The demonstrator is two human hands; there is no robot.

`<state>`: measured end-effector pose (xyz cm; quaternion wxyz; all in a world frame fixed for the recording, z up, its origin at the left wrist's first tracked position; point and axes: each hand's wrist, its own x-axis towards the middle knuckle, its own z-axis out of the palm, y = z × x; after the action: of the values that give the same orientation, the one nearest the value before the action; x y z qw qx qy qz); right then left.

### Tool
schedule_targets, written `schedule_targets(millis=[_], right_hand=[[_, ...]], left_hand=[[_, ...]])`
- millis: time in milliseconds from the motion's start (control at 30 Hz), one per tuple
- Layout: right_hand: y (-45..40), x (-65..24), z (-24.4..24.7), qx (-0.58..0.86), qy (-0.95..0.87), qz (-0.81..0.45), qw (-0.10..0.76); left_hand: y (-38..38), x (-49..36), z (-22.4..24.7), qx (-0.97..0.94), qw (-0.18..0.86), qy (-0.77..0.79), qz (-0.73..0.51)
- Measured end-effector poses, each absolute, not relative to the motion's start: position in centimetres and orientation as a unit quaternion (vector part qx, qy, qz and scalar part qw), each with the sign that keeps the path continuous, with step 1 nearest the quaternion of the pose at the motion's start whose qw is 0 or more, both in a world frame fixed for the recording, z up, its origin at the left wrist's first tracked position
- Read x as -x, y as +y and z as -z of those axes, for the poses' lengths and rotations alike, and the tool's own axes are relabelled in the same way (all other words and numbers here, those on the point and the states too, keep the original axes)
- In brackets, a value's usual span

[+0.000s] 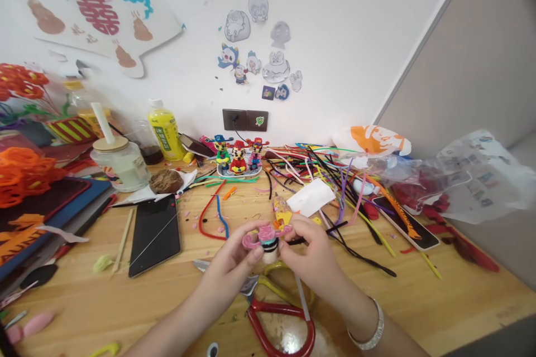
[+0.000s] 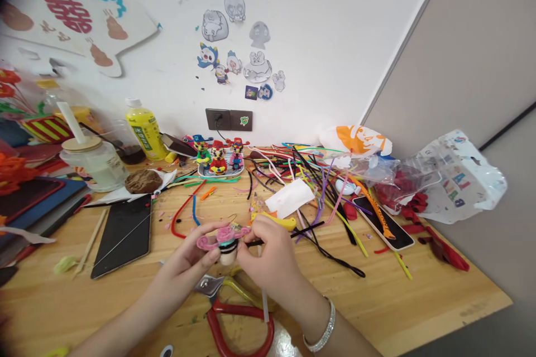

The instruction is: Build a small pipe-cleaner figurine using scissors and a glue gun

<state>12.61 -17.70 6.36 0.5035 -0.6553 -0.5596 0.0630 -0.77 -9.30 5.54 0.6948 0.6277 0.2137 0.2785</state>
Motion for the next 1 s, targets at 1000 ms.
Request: schedule_targets(millis=[1000], right_hand=[[-16.1,-11.8,-5.3,0.652,-0.647,0.151,0.366]], left_hand=[[-6.9,1.7,-6.1,-0.933,0.086,0.234,-0.258]])
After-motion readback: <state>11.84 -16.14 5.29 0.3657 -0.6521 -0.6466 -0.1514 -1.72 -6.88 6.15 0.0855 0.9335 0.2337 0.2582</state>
